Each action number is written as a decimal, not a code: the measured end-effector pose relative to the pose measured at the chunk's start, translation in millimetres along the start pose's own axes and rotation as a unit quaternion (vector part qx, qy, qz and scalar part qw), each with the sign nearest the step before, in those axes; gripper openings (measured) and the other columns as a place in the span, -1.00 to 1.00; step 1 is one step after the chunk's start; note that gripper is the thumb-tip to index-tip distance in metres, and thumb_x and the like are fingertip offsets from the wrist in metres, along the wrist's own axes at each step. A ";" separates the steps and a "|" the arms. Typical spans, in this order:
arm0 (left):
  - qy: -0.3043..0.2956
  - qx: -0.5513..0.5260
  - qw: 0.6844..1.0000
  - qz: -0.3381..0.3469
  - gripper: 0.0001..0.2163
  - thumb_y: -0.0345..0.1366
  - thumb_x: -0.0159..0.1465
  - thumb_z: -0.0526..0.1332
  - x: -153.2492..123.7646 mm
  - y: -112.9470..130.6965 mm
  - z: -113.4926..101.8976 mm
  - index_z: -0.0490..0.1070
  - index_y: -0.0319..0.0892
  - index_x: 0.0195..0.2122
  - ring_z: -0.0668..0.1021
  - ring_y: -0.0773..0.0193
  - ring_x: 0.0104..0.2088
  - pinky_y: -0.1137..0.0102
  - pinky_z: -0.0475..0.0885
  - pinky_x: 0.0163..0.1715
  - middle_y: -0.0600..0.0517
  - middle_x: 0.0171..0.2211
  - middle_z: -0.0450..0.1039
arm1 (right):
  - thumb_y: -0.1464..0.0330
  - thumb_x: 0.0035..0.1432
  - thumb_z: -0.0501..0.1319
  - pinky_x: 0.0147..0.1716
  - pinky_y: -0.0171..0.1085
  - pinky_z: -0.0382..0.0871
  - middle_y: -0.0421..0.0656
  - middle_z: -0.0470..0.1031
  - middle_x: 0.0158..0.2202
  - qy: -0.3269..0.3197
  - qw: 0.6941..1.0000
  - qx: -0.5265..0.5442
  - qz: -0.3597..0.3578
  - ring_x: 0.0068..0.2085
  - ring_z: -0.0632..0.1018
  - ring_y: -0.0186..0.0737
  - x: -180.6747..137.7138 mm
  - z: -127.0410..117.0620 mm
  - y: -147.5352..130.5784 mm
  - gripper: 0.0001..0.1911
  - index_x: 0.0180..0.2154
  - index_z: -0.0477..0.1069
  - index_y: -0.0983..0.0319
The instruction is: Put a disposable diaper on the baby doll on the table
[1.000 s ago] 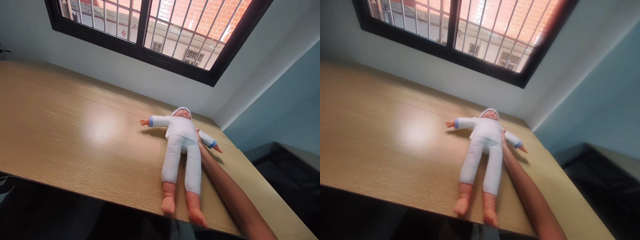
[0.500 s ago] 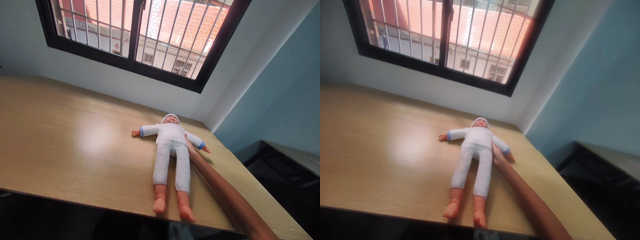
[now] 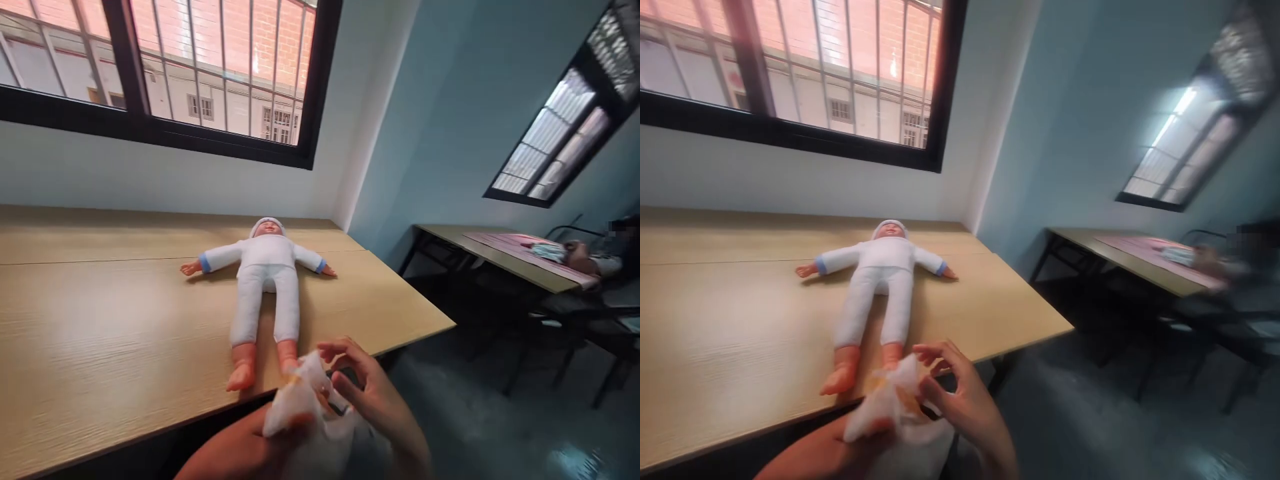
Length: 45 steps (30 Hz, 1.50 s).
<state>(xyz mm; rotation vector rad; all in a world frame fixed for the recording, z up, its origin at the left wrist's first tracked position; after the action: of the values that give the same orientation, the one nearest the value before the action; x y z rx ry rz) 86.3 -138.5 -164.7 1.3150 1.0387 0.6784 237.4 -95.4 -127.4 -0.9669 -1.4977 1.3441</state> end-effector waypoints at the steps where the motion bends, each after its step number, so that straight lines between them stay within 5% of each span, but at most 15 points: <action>1: -0.001 -0.011 1.000 -0.002 -0.65 0.02 0.29 0.24 2.7 3.0 -0.3 0.58 -0.09 -0.07 0.58 0.02 0.00 0.18 0.45 0.08 -0.01 -0.07 0.62 | 0.01 0.06 0.41 -0.06 -0.27 0.40 -0.08 0.49 -0.05 0.008 1.000 -0.018 -0.011 -0.09 0.50 -0.16 -7.4 1.4 -0.4 -0.47 -0.03 0.57 0.17; 4: 0.038 -0.021 0.999 -0.014 -0.59 0.05 0.19 0.31 5.1 8.6 -12.1 0.60 -0.08 -0.05 0.55 -0.08 0.04 0.20 0.43 0.08 -0.01 -0.10 0.63 | -0.15 0.01 0.35 0.11 -0.11 0.33 -0.01 0.49 0.06 -0.001 1.000 -0.018 -0.022 0.07 0.48 0.03 -15.9 11.1 5.3 -0.30 0.03 0.53 0.19; 8: 0.106 -0.041 0.993 -0.024 -0.49 0.11 0.10 0.38 1.6 12.9 -25.9 0.58 -0.21 -0.09 0.52 -0.14 0.03 0.19 0.47 -0.01 -0.14 -0.03 0.52 | -0.27 -0.12 0.32 0.01 -0.08 0.45 0.03 0.54 0.04 -0.041 0.997 0.059 -0.014 0.06 0.55 0.12 -13.0 32.5 14.6 -0.08 0.11 0.44 0.20; 14: 0.136 -0.130 0.982 0.029 -0.50 0.15 0.05 0.42 4.5 20.6 -26.1 0.58 -0.18 -0.20 0.52 -0.05 0.02 0.29 0.48 -0.04 -0.07 0.03 0.44 | 0.07 0.19 0.33 -0.12 -0.33 0.44 -0.09 0.62 -0.12 0.050 0.996 0.077 -0.009 -0.10 0.61 -0.17 -8.4 23.5 20.0 -0.62 -0.11 0.45 0.20; 19: 0.154 -0.153 0.975 0.049 -0.52 0.14 0.09 0.40 7.8 15.8 -32.8 0.59 -0.17 -0.19 0.52 0.00 0.00 0.32 0.44 -0.03 -0.04 -0.10 0.52 | 0.07 0.19 0.33 -0.04 -0.30 0.42 -0.09 0.56 -0.03 0.122 0.992 0.045 -0.005 -0.03 0.57 -0.16 -12.3 6.7 35.1 -0.55 0.01 0.39 0.15; 24: 0.154 -0.125 0.979 0.047 -0.55 0.13 0.15 0.35 7.1 11.5 -32.7 0.58 -0.18 -0.20 0.52 0.04 -0.07 0.32 0.43 -0.08 -0.01 -0.13 0.48 | 0.13 0.24 0.28 0.06 -0.29 0.35 -0.21 0.37 0.15 0.222 0.966 -0.069 -0.115 0.12 0.43 -0.20 -25.9 -1.3 19.0 -0.61 0.09 0.38 -0.02; 31: 0.083 -0.061 0.993 0.050 -0.59 0.07 0.20 0.34 4.8 17.1 -17.1 0.56 -0.21 -0.19 0.54 0.06 -0.12 0.30 0.42 -0.12 -0.02 -0.20 0.49 | 0.10 0.17 0.35 0.09 -0.18 0.35 -0.16 0.46 0.03 0.250 0.945 -0.166 -0.132 0.13 0.43 -0.09 -32.8 8.0 -7.5 -0.66 -0.04 0.53 0.02; 37: 0.057 -0.045 0.996 0.055 -0.67 -0.02 0.30 0.28 0.9 20.1 -7.7 0.52 -0.21 -0.14 0.57 0.11 -0.12 0.39 0.42 -0.15 0.01 -0.21 0.57 | 0.21 0.15 0.39 -0.15 -0.27 0.52 -0.14 0.44 -0.06 0.312 0.925 -0.145 -0.161 0.06 0.45 -0.13 -41.4 13.9 -24.5 -0.84 -0.20 0.59 0.05; 42: 0.056 -0.031 0.995 0.075 -0.71 -0.04 0.29 0.29 -1.0 28.2 -7.6 0.55 -0.17 -0.16 0.56 0.16 -0.19 0.41 0.41 -0.18 0.04 -0.25 0.58 | 0.27 0.16 0.38 -0.24 -0.26 0.59 -0.09 0.43 -0.09 0.300 0.934 -0.103 -0.162 -0.02 0.51 -0.12 -41.6 17.4 -19.9 -0.93 -0.30 0.61 0.11; 45: 0.066 -0.030 0.993 0.093 -0.70 -0.03 0.23 0.34 -2.8 34.4 -10.1 0.55 -0.15 -0.17 0.55 0.14 -0.18 0.41 0.42 -0.16 0.04 -0.23 0.57 | 0.35 0.19 0.36 -0.23 -0.26 0.57 -0.13 0.46 -0.17 0.260 0.926 -0.156 -0.224 -0.13 0.55 -0.18 -40.7 19.8 -29.1 -0.96 -0.30 0.61 0.08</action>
<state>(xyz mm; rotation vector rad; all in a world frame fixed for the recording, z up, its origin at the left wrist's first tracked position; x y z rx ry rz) 81.3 -130.6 -130.0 1.3398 1.0012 0.9403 231.4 -143.2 -103.5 -0.9982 -1.4134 0.4753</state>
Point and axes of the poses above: each hand's wrist, its own x-axis towards the middle knuckle, its own z-axis out of the palm, y = z × x, the point moved 9 cm from there along x, towards the middle knuckle
